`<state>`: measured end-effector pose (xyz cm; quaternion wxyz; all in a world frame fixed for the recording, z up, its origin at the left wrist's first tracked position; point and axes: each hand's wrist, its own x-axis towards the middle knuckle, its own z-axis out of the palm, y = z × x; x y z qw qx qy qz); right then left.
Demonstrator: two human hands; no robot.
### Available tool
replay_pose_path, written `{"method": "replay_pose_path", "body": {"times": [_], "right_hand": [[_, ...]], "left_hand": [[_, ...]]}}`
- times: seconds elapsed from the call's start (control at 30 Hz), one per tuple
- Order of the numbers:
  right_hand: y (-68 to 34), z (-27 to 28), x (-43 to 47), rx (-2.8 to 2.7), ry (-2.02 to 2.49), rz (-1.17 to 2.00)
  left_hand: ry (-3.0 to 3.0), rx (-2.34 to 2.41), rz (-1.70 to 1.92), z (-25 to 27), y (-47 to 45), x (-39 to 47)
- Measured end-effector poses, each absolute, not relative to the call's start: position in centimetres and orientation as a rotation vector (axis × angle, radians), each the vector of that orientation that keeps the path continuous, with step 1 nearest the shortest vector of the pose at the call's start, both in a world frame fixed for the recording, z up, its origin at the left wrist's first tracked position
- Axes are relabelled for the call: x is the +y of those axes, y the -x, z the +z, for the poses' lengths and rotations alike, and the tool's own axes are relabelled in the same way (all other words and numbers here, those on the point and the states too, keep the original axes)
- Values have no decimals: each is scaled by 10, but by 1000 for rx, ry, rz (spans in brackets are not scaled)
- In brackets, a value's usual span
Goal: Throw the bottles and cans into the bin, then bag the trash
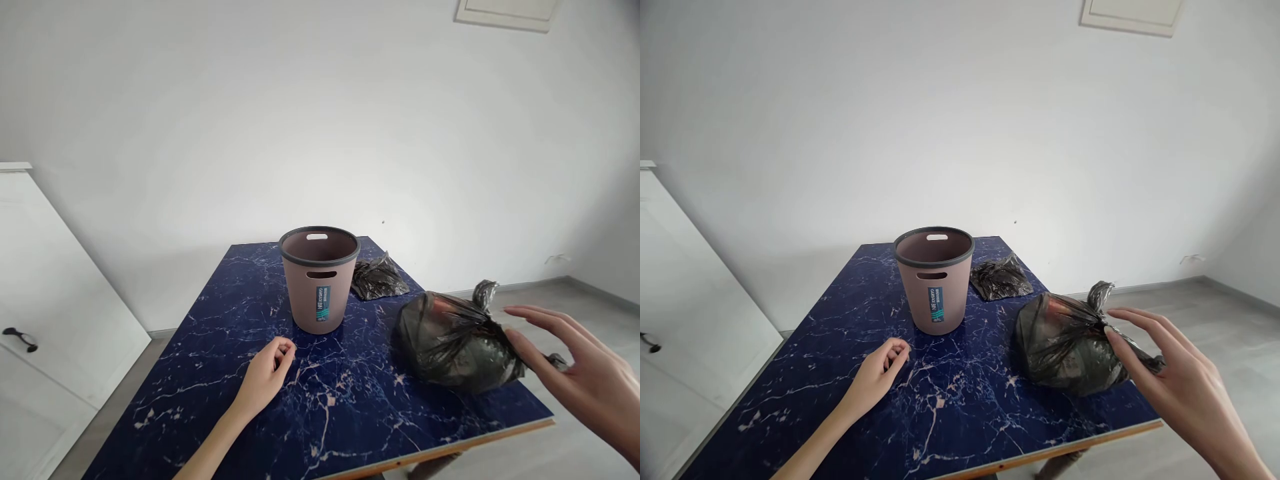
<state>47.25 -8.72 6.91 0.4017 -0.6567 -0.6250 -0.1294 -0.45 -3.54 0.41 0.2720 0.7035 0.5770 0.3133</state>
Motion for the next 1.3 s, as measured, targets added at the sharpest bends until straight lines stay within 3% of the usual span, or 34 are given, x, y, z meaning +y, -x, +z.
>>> {"method": "replay_pose_path", "body": {"times": [0.3, 0.53, 0.83, 1.3], "right_hand": [[-381, 65, -44, -2336, 1219, -116], [-304, 32, -1, -2701, 1619, -191], [-246, -19, 52, -2396, 2027, -61], [-243, -57, 90, -1929, 2096, -118]], "left_hand": [[-1994, 1554, 823, 2, 5, -38], [-2115, 1537, 804, -1, 5, -40], [-2229, 1489, 784, -3, 4, -41], [-2305, 1487, 742, -6, 3, -41]]}}
